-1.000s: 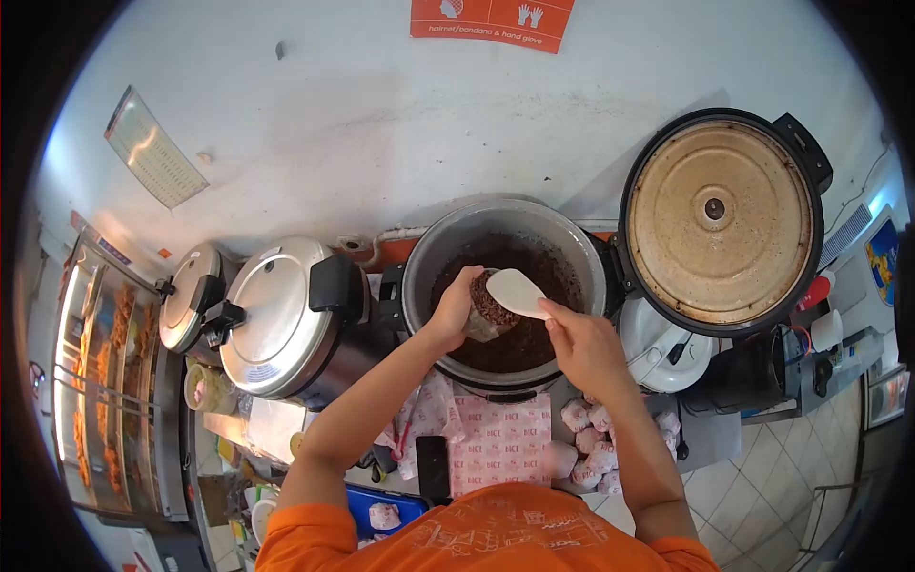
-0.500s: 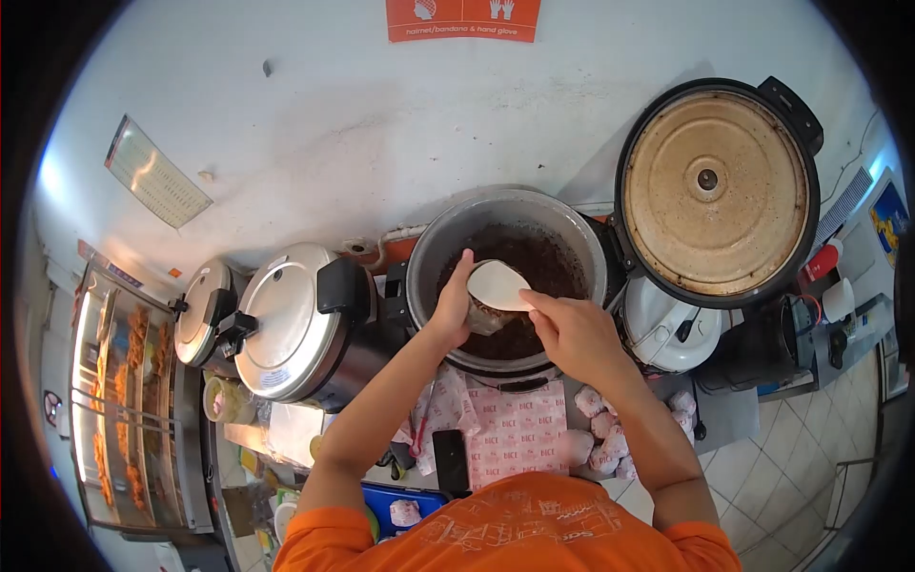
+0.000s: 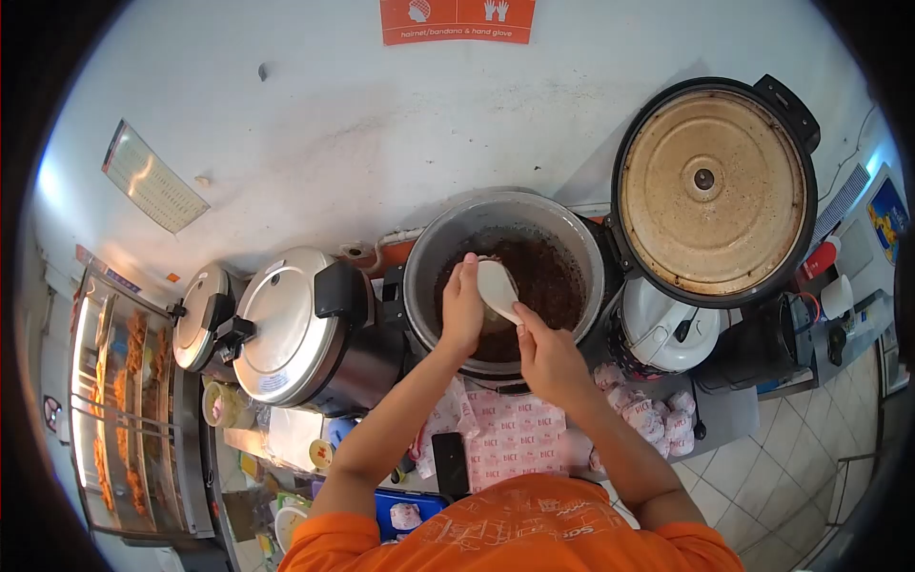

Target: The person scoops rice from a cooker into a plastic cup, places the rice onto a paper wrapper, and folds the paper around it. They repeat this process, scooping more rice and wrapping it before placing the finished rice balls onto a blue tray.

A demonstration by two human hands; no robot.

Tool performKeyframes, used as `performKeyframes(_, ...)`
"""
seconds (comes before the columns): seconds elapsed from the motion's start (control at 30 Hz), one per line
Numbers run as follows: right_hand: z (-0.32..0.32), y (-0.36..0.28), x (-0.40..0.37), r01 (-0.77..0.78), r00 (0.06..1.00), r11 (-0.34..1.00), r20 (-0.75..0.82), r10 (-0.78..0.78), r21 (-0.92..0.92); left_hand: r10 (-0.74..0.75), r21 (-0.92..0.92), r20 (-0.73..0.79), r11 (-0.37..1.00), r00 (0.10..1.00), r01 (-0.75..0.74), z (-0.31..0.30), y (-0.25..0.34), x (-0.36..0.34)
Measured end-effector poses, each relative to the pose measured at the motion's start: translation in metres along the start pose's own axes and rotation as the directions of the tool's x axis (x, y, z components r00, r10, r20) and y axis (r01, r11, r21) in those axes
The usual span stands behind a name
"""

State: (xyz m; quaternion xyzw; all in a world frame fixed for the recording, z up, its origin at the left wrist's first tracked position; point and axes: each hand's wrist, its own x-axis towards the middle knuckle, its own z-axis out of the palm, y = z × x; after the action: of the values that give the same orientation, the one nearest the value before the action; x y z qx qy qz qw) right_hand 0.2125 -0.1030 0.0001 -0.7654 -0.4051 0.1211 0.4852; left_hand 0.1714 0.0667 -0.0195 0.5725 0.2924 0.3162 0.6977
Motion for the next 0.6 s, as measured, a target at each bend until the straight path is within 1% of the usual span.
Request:
performKeyframes(0.03, -0.009, -0.001, 0.005, -0.002, 1.000, 1.000, 0.002, 0.002, 0.001, -0.028, -0.031, 0.040, 0.999, 0.999, 0.029, -0.005, 0.003, 0.001)
performKeyframes(0.07, -0.025, -0.004, 0.012, 0.002, 0.999, 0.999, 0.044, -0.003, 0.040, -0.041, -0.094, 0.058, 0.995, 0.997, 0.046, -0.007, 0.003, 0.002)
performKeyframes(0.1, -0.038, -0.003, 0.019, 0.010, 0.996, 0.997, 0.083, -0.016, 0.077, -0.040, -0.094, 0.058, 0.995, 0.998, 0.045, -0.005, 0.008, 0.000)
performKeyframes(0.17, -0.047, 0.000, 0.028, 0.044, 0.997, 0.994, 0.064, -0.050, 0.098, -0.108, -0.164, 0.018, 0.980, 0.994, 0.109, 0.000, 0.020, -0.003)
performKeyframes(0.2, -0.048, -0.004, 0.029, 0.031, 0.999, 0.996, 0.014, -0.032, 0.086, -0.110, -0.169, 0.011, 0.979, 0.994, 0.110, -0.002, 0.018, -0.002)
performKeyframes(0.23, -0.046, -0.008, 0.030, 0.018, 0.999, 0.997, -0.040, -0.015, 0.077, -0.077, -0.150, 0.047, 0.985, 0.996, 0.083, -0.004, 0.014, 0.002)
performKeyframes(0.27, -0.034, -0.006, 0.027, 0.028, 1.000, 0.998, 0.011, -0.029, 0.064, -0.044, -0.128, 0.088, 0.990, 0.995, 0.055, -0.007, 0.010, 0.006)
performKeyframes(0.3, -0.018, 0.000, 0.025, 0.096, 0.995, 0.995, 0.016, -0.095, -0.017, -0.043, -0.126, 0.091, 0.991, 0.995, 0.054, -0.009, 0.008, 0.007)
performKeyframes(0.37, -0.023, 0.015, 0.032, 0.184, 0.980, 0.981, 0.066, -0.188, 0.065, -0.107, -0.056, 0.057, 0.992, 0.993, 0.110, -0.013, 0.006, 0.008)
performKeyframes(0.4, -0.034, 0.016, 0.037, 0.191, 0.979, 0.979, 0.059, -0.195, 0.066, -0.153, -0.095, 0.051, 0.983, 0.987, 0.157, -0.014, 0.005, 0.004)
performKeyframes(0.43, -0.048, 0.014, 0.040, 0.053, 0.987, 0.994, 0.148, -0.067, 0.094, -0.149, -0.090, 0.052, 0.984, 0.987, 0.153, -0.014, 0.004, 0.002)
performKeyframes(0.47, -0.055, 0.011, 0.040, -0.090, 0.968, 0.990, 0.245, 0.061, 0.111, -0.121, -0.169, 0.064, 0.977, 0.991, 0.130, -0.015, 0.003, -0.002)
performKeyframes(0.5, -0.055, 0.007, 0.038, -0.086, 0.968, 0.990, 0.246, 0.056, 0.113, -0.088, -0.250, 0.073, 0.963, 0.993, 0.104, -0.015, 0.003, -0.003)
performKeyframes(0.53, -0.054, 0.005, 0.031, -0.132, 0.976, 0.984, 0.187, 0.108, 0.120, -0.036, -0.250, 0.026, 0.967, 0.999, 0.042, -0.013, 0.005, -0.004)
performKeyframes(0.57, -0.052, 0.004, 0.022, -0.176, 0.979, 0.976, 0.128, 0.160, 0.128, -0.033, -0.254, 0.021, 0.967, 0.999, 0.037, -0.010, 0.005, -0.005)
performKeyframes(0.6, -0.039, 0.001, 0.012, -0.023, 0.998, 0.995, 0.066, 0.016, 0.099, 0.057, -0.173, -0.025, 0.983, 0.998, -0.061, -0.007, 0.005, -0.006)
